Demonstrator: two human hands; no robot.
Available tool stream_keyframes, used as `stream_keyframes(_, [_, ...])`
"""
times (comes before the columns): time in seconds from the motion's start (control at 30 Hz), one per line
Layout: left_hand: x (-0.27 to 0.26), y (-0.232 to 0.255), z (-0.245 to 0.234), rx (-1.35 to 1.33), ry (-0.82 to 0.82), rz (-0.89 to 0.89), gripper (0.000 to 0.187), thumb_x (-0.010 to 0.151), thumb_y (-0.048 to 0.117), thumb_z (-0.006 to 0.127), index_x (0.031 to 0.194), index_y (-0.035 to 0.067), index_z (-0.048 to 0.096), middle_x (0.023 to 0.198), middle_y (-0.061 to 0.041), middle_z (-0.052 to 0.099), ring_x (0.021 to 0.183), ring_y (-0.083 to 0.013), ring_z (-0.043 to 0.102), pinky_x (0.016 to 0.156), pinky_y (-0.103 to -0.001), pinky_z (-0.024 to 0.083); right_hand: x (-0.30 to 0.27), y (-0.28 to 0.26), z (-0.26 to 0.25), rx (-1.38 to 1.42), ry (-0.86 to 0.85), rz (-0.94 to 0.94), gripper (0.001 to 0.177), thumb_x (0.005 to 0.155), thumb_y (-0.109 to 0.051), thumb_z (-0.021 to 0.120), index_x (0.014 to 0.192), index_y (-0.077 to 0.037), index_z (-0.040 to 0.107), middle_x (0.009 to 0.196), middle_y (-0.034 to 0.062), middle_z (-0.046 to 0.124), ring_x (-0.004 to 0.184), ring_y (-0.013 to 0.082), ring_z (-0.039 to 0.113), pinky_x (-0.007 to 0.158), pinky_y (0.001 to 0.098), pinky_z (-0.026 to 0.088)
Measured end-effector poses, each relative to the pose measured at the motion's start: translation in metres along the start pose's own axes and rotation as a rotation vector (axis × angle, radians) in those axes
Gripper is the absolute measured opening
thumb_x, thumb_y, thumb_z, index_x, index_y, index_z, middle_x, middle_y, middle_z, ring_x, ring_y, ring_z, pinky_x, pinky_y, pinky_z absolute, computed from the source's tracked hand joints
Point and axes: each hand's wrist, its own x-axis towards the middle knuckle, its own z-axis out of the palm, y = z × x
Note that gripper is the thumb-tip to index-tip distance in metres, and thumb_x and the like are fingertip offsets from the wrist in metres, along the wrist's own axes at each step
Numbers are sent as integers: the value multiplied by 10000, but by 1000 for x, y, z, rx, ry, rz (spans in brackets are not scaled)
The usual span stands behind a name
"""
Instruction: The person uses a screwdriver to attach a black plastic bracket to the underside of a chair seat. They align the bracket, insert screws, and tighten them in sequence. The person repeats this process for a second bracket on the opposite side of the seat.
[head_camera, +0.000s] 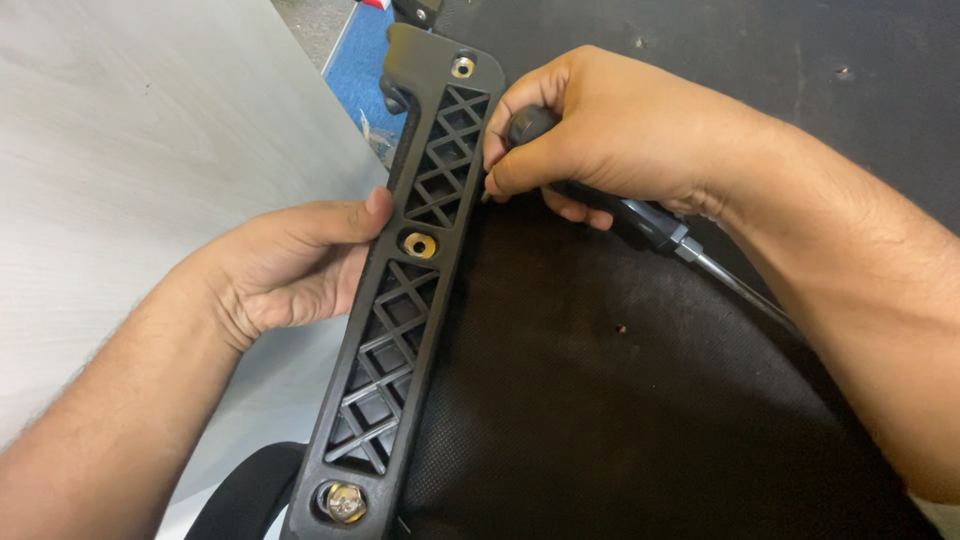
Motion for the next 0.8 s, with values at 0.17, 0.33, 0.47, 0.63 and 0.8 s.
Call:
stream_keyframes(0.17, [20,13,19,31,38,90,691,920,499,630,1309,-69,574,1214,-170,704,1056,-228,725,936,-375,588,-1,-1,-1,19,-11,6,77,766,-79,751,817,-49,702,647,44,679,406,100,546,343,251,411])
stream_keyframes(0.33, [48,39,33,158,217,77,831,875,638,646,1233,-112,627,1088,-209,744,887,-252,746,843,-380,610,-2,-1,-3,7,-15,1,77,767,-87,742,830,-50,717,642,34,677,408,97,541,345,250,405])
stream_keyframes(0.47, [64,44,41,274,439,70,701,838,580,647,1116,-62,698,962,-174,769,778,-231,758,750,-368,636,0,3,-7,46,-31,13,97,760,-81,742,847,-44,724,648,36,684,412,96,554,347,248,417])
stream_keyframes(0.63, [68,42,40,233,423,79,569,832,501,654,1060,-17,717,890,-133,759,730,-218,731,689,-362,619,10,12,-26,78,89,2,122,823,-90,751,944,-73,752,662,94,649,435,123,540,365,264,413])
stream_keyframes(0.8, [68,42,38,200,383,102,535,859,470,677,1081,-16,708,929,-129,760,767,-218,731,740,-372,620,34,22,-43,86,186,-173,93,879,-134,743,939,-72,709,808,31,731,503,78,569,390,252,424])
